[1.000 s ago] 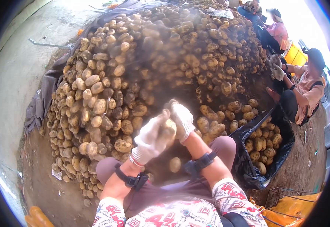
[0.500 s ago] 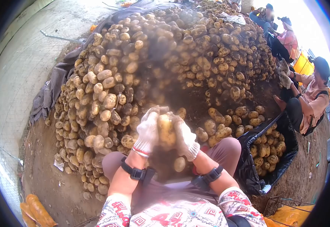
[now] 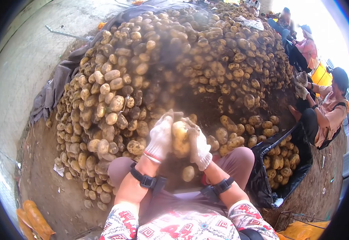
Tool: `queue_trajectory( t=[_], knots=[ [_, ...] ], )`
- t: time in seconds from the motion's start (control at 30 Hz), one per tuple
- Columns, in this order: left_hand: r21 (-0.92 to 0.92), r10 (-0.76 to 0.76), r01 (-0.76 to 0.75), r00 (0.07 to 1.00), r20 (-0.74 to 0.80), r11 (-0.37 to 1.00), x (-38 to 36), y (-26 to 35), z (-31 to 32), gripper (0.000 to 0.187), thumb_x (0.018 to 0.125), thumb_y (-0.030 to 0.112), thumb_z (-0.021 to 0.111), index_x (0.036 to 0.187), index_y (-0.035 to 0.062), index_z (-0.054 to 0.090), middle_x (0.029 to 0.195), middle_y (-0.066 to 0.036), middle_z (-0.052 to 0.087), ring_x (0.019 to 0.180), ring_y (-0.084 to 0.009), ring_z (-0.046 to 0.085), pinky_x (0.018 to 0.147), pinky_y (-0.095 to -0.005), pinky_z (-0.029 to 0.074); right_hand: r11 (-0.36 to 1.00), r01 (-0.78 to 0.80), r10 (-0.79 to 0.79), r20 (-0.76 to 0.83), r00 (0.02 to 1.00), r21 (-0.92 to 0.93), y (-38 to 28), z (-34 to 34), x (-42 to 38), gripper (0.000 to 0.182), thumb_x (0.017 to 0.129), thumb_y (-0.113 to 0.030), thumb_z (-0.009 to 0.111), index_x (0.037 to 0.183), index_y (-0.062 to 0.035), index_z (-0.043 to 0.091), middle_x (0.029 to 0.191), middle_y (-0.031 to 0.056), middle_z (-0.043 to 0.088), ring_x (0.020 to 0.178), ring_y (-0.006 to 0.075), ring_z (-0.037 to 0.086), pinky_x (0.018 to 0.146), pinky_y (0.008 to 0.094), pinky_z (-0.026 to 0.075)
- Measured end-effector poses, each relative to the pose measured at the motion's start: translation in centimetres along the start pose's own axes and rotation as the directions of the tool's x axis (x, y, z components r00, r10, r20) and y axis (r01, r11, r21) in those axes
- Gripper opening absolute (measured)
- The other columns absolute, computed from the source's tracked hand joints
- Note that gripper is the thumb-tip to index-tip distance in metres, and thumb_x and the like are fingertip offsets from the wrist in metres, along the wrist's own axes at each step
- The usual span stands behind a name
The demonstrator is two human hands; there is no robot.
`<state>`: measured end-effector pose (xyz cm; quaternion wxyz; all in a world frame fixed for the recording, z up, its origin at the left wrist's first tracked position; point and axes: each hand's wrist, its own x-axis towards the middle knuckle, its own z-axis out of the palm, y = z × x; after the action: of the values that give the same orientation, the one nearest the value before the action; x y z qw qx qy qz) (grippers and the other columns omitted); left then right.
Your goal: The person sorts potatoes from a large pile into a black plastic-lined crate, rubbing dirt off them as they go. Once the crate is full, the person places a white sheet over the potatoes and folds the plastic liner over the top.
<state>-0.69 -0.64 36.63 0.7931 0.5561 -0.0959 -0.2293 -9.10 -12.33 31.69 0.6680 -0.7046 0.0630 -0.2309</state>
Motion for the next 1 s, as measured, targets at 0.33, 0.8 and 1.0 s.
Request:
queue_trajectory(
  t=[0.33,0.8,1.0],
  knots=[
    [-0.188,-0.206,0.17,0.96,-0.192,0.967,-0.5,1.5,0.1,0.05,0.108,0.047,0.053,0.128,0.002,0.063,0.115,-0.014,0.073,0.1,-0.0227,0.07,0.09,-0.0371,0.057,0.99,-0.086,0.084,0.026,0.996,0.115,-0.6,-0.1,-0.5,0.051,0.099,-0.027,0.061,0.142,0.0002,0.055,0.14,0.0141,0.062,0.123,0.0216,0.062,0.105,0.0365,0.051],
    [0.704,0.692,-0.65,0.367,0.621,-0.287,-0.3,-3.1,-2.6,0.032,0.093,0.016,0.073,0.124,0.0089,0.067,0.098,-0.012,0.069,0.079,-0.0309,0.067,0.065,-0.0402,0.056,0.958,0.03,0.03,0.204,0.979,-0.285,-3.9,-4.8,-0.1,0.088,0.08,-0.028,0.088,0.152,-0.0058,0.041,0.138,0.0139,0.063,0.124,0.026,0.064,0.105,0.0383,0.052],
    [0.723,0.286,-0.228,0.957,0.044,0.652,-1.5,-1.8,1.3,0.056,0.091,0.026,0.082,0.134,0.0002,0.057,0.109,-0.011,0.069,0.084,-0.0222,0.069,0.073,-0.0378,0.057,0.797,-0.001,0.114,0.149,0.982,-0.603,-4.1,-5.7,-0.2,0.101,0.074,-0.039,0.091,0.154,-0.0062,0.038,0.136,0.0206,0.062,0.124,0.036,0.064,0.104,0.0432,0.053]
  ],
)
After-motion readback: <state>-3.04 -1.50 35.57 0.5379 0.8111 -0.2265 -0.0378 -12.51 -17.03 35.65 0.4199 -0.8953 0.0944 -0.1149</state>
